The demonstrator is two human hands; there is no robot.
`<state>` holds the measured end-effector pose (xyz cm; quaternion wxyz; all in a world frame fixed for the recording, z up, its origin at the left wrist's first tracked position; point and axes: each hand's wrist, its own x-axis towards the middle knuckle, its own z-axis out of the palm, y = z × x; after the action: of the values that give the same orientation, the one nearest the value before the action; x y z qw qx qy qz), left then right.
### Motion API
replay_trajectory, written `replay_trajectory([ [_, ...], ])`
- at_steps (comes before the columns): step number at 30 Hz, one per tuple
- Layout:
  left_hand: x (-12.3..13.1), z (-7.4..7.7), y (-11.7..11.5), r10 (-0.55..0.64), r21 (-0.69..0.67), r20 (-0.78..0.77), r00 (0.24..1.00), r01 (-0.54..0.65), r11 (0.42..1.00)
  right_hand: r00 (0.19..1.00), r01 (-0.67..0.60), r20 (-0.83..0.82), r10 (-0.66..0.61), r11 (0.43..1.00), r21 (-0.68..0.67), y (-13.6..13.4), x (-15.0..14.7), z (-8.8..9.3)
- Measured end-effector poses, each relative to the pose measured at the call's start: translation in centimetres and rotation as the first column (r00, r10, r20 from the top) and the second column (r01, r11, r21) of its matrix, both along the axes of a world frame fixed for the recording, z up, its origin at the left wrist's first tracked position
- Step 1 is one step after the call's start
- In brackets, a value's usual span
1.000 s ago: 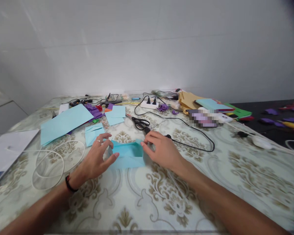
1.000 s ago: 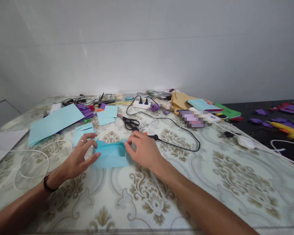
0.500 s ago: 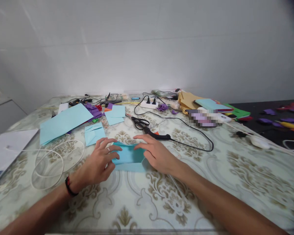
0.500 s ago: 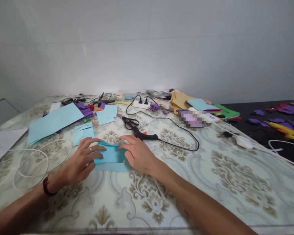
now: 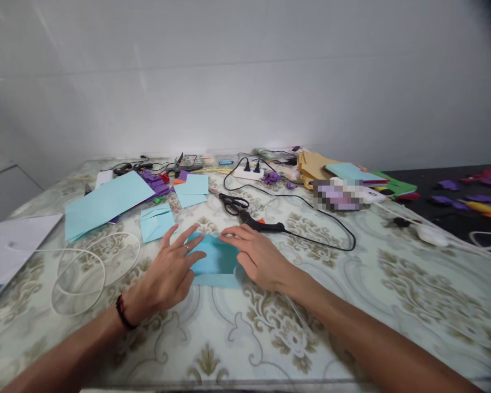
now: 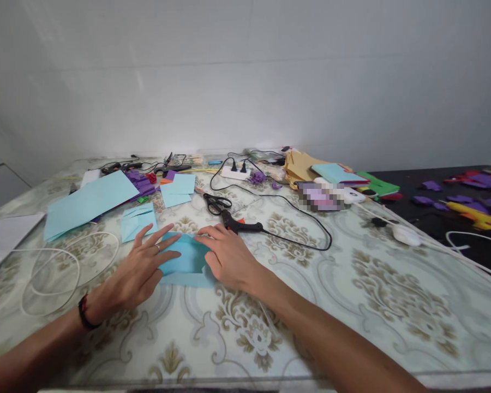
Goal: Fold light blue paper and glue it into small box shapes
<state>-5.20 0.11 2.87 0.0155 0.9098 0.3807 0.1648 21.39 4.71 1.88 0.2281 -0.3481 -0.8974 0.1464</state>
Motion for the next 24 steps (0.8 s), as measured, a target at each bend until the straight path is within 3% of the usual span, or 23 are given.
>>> replay_trajectory([
  [4, 0.0, 0.0, 0.2, 0.027, 0.018, -0.005, 1.000, -0.027, 0.999, 0.998, 0.056, -0.015, -0.057, 0.998, -0.009, -0.3, -0.4, 0.2],
  [10, 0.5, -0.6, 0.4, 0.156, 0.005, 0.000, 0.988, -0.156, 0.988, 0.989, 0.135, -0.051, -0.140, 0.987, -0.082, -0.5, -0.9, -0.1],
  [17, -0.3, -1.2, 0.5, 0.025, -0.168, 0.079, 0.997, -0.011, 0.986, 0.991, 0.077, -0.100, -0.092, 0.986, -0.146, -0.3, -0.5, -0.4],
  [24, -0.9, -0.5, 0.4, -0.029, -0.267, 0.131, 0.991, 0.064, 0.962, 0.989, 0.067, -0.121, -0.090, 0.982, -0.178, -0.2, -0.4, -0.5],
])
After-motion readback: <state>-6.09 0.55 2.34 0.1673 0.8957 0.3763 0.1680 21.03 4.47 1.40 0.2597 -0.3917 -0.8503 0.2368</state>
